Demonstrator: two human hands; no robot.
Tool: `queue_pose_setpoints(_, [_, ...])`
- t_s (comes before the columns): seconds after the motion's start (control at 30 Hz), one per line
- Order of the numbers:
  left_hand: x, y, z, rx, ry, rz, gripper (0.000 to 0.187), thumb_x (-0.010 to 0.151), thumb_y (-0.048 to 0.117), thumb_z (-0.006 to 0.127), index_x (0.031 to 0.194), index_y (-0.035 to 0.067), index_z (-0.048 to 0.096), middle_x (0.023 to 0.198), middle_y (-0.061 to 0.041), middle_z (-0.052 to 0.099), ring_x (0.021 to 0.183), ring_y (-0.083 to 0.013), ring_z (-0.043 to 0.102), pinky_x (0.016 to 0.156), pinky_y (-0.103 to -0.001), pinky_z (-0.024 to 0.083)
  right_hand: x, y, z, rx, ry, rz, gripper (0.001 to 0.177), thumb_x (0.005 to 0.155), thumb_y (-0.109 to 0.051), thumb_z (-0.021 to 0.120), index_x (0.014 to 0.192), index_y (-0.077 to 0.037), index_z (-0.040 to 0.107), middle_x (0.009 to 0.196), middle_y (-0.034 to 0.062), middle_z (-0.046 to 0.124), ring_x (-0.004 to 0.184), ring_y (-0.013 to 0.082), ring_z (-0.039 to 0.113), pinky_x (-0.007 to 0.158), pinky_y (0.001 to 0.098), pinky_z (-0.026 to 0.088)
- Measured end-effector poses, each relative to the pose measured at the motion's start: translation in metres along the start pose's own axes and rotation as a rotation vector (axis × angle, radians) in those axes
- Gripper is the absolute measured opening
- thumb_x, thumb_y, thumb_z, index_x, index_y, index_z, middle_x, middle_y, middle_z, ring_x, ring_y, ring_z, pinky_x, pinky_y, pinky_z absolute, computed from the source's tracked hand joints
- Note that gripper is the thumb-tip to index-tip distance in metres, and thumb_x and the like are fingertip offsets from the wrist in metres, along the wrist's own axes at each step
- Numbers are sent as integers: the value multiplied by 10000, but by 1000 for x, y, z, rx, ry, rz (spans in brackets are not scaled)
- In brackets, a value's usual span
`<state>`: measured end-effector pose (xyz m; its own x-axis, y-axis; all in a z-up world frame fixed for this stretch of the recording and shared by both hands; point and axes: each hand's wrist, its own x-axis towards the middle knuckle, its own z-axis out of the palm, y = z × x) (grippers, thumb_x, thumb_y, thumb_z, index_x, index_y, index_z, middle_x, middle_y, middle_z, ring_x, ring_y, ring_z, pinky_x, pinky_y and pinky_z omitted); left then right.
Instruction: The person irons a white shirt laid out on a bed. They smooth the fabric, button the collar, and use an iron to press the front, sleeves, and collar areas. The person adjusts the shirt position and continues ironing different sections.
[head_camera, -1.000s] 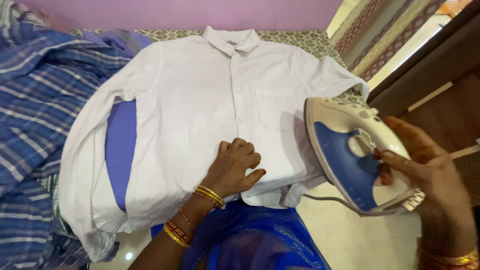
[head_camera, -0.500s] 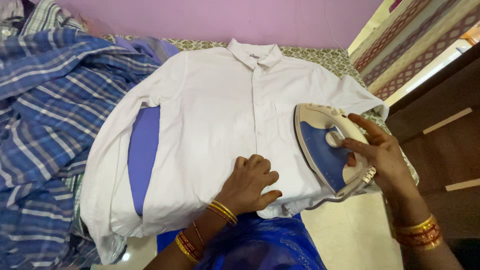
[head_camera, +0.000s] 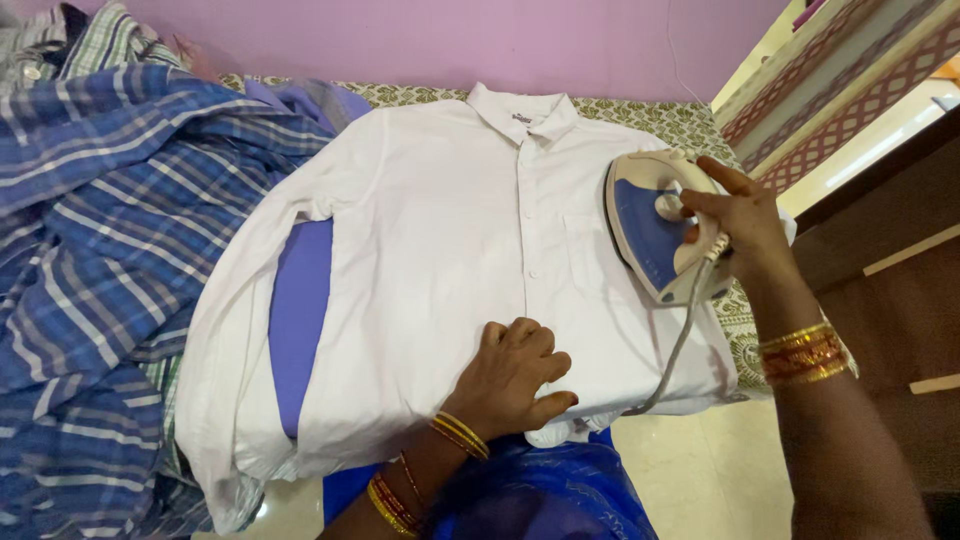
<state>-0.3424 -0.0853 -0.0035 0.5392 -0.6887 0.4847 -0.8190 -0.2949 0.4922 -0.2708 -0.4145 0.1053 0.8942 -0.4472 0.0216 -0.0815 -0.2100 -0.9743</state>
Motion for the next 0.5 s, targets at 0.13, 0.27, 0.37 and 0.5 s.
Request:
queue_pose_setpoints(0.13, [0, 0, 1, 16, 0, 4, 302, 786, 433, 741, 817, 142, 666, 932, -35, 584, 1066, -249, 521, 871, -443, 341, 36, 1, 3, 29, -2, -44, 655, 872, -42, 734, 1489, 30, 526, 926, 97, 726, 628, 104, 679, 513, 262, 559])
queue_pose_setpoints(0.27, [0, 0, 3, 26, 9, -6, 301, 769, 435, 757, 803, 154, 654, 922, -32, 578, 1042, -251, 516, 868, -436, 345, 52, 5, 3, 25, -24, -42, 651, 912, -74, 733, 1518, 15, 512, 928, 138, 675, 630, 145, 636, 522, 261, 541])
queue_pose_setpoints(0.37, [-2, -1, 5, 36, 13, -5, 311, 772, 446, 754, 782, 159, 637, 916, -31, 575, 1051, -248, 520, 876, -436, 346, 44, 1, 2, -2, -78, -5, 651, 932, -103, 716, 1541, -25, 499, 923, 145, 664, 610, 166, 603, 517, 262, 533])
queue_pose_setpoints(0.5, [-1, -3, 5, 21, -18, -19, 328, 771, 449, 759, 777, 150, 624, 912, -36, 575, 1058, -256, 517, 864, -438, 344, 4, -8, -5, -5, -125, 75, 642, 929, -103, 670, 1543, -62, 486, 961, 100, 718, 595, 111, 614, 519, 244, 535])
